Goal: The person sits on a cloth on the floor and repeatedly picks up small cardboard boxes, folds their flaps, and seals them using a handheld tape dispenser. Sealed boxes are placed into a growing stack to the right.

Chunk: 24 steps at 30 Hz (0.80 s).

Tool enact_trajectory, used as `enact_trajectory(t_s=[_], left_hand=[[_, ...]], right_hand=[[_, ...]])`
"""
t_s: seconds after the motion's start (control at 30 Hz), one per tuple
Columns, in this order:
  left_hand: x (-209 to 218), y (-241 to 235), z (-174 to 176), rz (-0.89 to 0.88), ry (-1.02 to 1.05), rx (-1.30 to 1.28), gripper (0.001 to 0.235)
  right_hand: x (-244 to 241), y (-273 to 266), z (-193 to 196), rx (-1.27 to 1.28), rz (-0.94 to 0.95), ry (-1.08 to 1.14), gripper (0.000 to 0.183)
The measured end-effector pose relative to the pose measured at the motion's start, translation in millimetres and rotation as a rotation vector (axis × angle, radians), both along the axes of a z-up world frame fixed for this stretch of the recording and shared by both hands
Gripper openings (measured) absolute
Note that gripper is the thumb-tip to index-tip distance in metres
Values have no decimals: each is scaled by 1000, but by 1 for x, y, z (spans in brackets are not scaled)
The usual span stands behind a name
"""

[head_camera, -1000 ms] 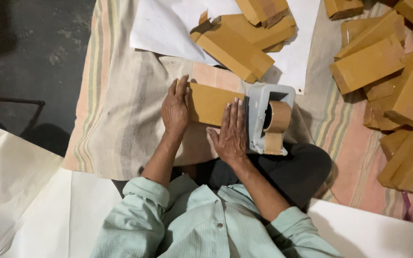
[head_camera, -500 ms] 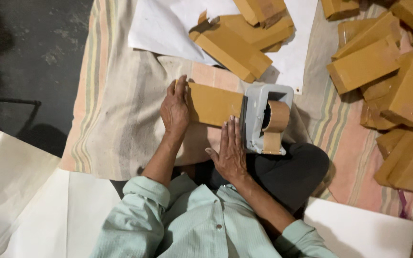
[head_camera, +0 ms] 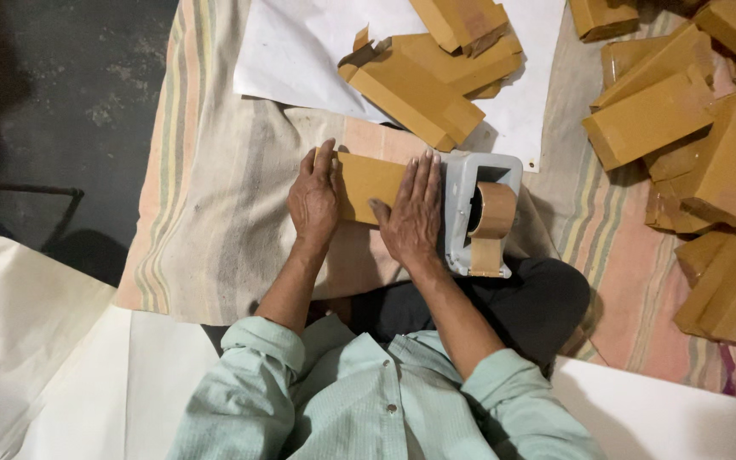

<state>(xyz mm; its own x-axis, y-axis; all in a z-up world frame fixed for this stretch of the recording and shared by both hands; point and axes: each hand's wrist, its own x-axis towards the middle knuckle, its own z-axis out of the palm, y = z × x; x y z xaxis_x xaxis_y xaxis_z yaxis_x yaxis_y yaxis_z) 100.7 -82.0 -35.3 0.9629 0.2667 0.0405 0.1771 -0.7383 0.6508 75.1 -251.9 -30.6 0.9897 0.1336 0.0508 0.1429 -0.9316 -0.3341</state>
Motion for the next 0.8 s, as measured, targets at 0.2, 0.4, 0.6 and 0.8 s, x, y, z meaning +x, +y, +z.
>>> enact_trajectory(t_s=[0.2, 0.4, 0.6, 0.8], left_hand=[[-18, 31, 0, -386, -185, -110, 83], [-49, 50, -24, -415, -114, -277, 120], [-52, 42, 0, -264, 42, -220, 112], [-64, 35, 84, 1, -94, -254, 74]], right_hand=[[6, -2, 7, 69, 73, -111, 105], [-49, -10, -26, 314, 57, -337, 105], [-50, -14, -24, 388, 44, -184, 103], [-47, -18, 44, 208, 17, -332, 82]])
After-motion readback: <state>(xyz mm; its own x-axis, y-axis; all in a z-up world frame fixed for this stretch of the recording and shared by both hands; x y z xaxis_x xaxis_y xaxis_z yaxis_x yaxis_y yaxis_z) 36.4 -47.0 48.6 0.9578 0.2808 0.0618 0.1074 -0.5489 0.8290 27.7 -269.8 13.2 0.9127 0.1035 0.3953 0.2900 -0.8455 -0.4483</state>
